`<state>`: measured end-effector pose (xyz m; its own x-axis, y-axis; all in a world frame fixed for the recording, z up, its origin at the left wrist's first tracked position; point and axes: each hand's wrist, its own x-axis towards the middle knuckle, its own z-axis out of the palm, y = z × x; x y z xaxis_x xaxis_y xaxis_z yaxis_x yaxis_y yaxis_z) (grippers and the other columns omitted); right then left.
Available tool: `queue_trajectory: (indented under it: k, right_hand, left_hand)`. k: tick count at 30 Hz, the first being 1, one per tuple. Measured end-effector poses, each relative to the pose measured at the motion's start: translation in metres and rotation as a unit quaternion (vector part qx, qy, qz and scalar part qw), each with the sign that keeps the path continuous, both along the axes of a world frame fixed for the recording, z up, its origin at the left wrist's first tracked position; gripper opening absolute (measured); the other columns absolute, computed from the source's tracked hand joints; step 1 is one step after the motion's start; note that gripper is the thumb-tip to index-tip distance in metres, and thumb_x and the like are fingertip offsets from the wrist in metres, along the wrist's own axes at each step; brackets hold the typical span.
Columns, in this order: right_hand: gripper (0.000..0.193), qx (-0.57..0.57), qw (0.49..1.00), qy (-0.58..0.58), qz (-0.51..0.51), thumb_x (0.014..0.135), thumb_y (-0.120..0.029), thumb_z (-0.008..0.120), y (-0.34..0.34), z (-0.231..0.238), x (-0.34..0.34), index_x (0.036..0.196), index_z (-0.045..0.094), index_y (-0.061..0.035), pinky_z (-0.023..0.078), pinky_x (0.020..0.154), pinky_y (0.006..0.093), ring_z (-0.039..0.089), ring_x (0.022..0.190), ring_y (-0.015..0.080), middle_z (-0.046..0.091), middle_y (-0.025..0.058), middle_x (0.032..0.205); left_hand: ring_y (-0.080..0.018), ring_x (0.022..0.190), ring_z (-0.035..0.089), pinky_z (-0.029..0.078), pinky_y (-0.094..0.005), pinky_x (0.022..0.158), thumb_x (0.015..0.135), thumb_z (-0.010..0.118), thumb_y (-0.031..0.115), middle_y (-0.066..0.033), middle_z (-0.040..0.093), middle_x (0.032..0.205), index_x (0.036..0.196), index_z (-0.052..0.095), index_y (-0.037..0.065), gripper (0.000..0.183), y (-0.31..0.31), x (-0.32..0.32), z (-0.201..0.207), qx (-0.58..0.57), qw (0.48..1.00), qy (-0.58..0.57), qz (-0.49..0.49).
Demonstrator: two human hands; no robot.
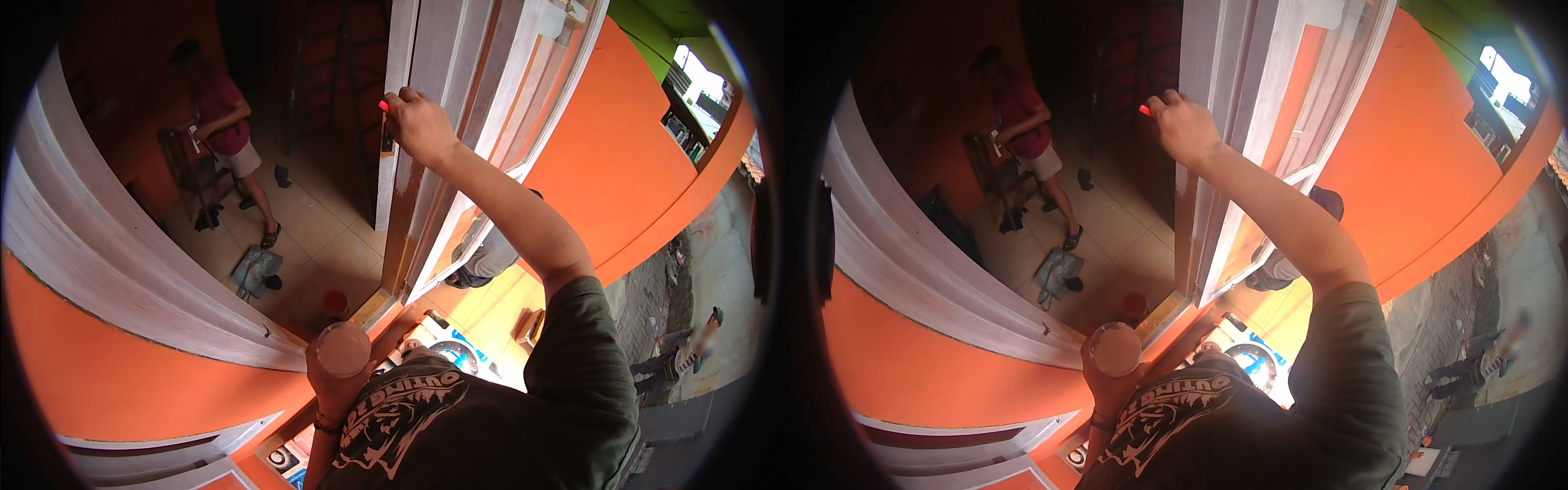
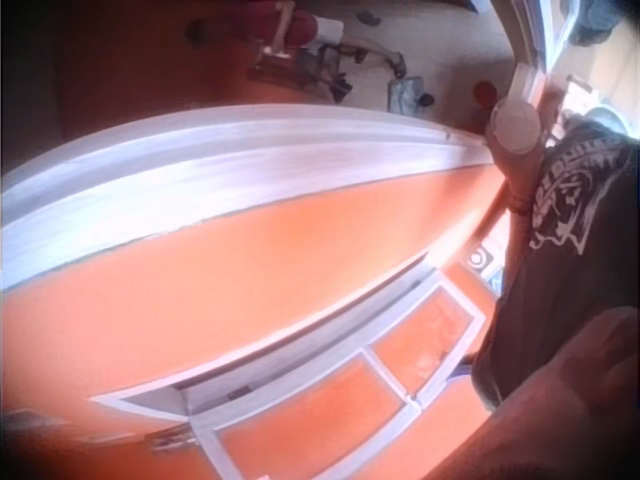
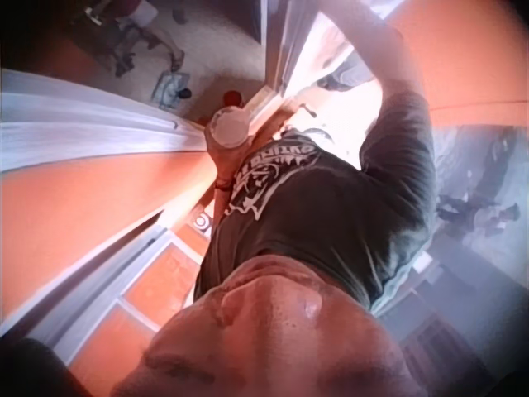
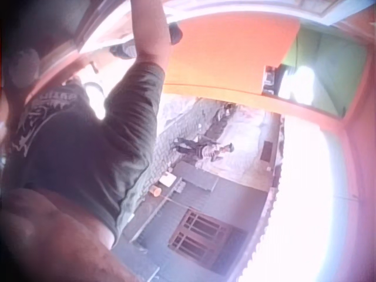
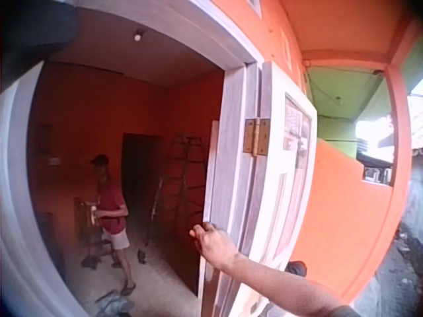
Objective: The person paints the white door frame with a brush, repeatedly dipping the brush into a small container of paint. They work on the vertical and horizontal sections of the frame while standing on a ladder.
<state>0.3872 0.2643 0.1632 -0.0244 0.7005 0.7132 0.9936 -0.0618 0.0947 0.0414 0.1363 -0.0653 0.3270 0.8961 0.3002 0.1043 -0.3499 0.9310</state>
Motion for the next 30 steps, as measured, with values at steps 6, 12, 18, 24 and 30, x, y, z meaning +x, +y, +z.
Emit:
queue_trajectory:
  k: [6, 12, 18, 24, 30]
  right_hand:
    - [0.022, 0.171, 0.954, -0.245, 0.031, 0.08, -0.013, 0.066, -0.005, 0.071, -0.007, 0.102, 0.07, -0.0156, 0.046, 0.08, 0.0375, 0.056, 0.094, 0.026, 0.058, 0.008, 0.099]
    - [0.017, -0.091, 0.944, -0.317, -0.002, 0.081, -0.022, 0.062, -0.009, -0.058, -0.012, 0.09, 0.074, -0.0139, 0.044, 0.084, 0.0344, 0.055, 0.101, 0.0225, 0.058, 0.005, 0.096]
    - [0.017, -0.302, 0.945, -0.092, 0.08, 0.086, -0.019, 0.064, -0.032, -0.185, -0.027, 0.094, 0.074, -0.007, 0.055, 0.088, 0.0418, 0.064, 0.102, 0.0291, 0.064, 0.0098, 0.102]
    - [0.022, -0.099, 0.994, 0.036, -0.011, 0.085, -0.008, 0.064, -0.029, -0.057, 0.001, 0.107, 0.065, -0.0054, 0.057, 0.083, 0.0427, 0.064, 0.101, 0.0349, 0.063, 0.0152, 0.106]
    - [0.021, 0.141, 0.978, -0.152, 0.012, 0.078, -0.007, 0.067, -0.048, 0.043, -0.014, 0.099, 0.066, -0.0104, 0.051, 0.074, 0.0399, 0.059, 0.091, 0.0286, 0.057, 0.011, 0.098]
  left_hand:
    - [-0.0293, 0.115, 0.061, 0.049, -0.042, 0.1, 0.056, 0.096, 0.015, -0.0158, 0.061, 0.125, 0.134, 0.047, 0.001, 0.093, -0.005, 0.0, 0.007, -0.012, 1.0, -0.01, 0.001]
    - [-0.0289, 0.116, 0.061, 0.05, -0.0415, 0.1, 0.057, 0.096, 0.017, -0.0156, 0.061, 0.126, 0.134, 0.046, 0.001, 0.094, -0.004, -0.006, 0.0, -0.022, 1.0, -0.005, 0.006]
    - [-0.0283, 0.116, 0.061, 0.05, -0.0419, 0.1, 0.057, 0.097, 0.019, -0.0155, 0.06, 0.126, 0.135, 0.046, 0.001, 0.094, -0.009, -0.005, 0.004, -0.035, 0.999, -0.027, -0.005]
    - [-0.0287, 0.117, 0.061, 0.05, -0.0419, 0.1, 0.058, 0.095, 0.017, -0.0163, 0.061, 0.126, 0.135, 0.045, 0.001, 0.093, -0.014, -0.009, -0.005, -0.02, 1.0, 0.01, 0.0]
    - [-0.029, 0.117, 0.06, 0.049, -0.0418, 0.101, 0.058, 0.095, 0.018, -0.0164, 0.06, 0.126, 0.135, 0.045, 0.001, 0.093, -0.022, -0.007, -0.001, -0.058, 0.998, -0.001, 0.016]
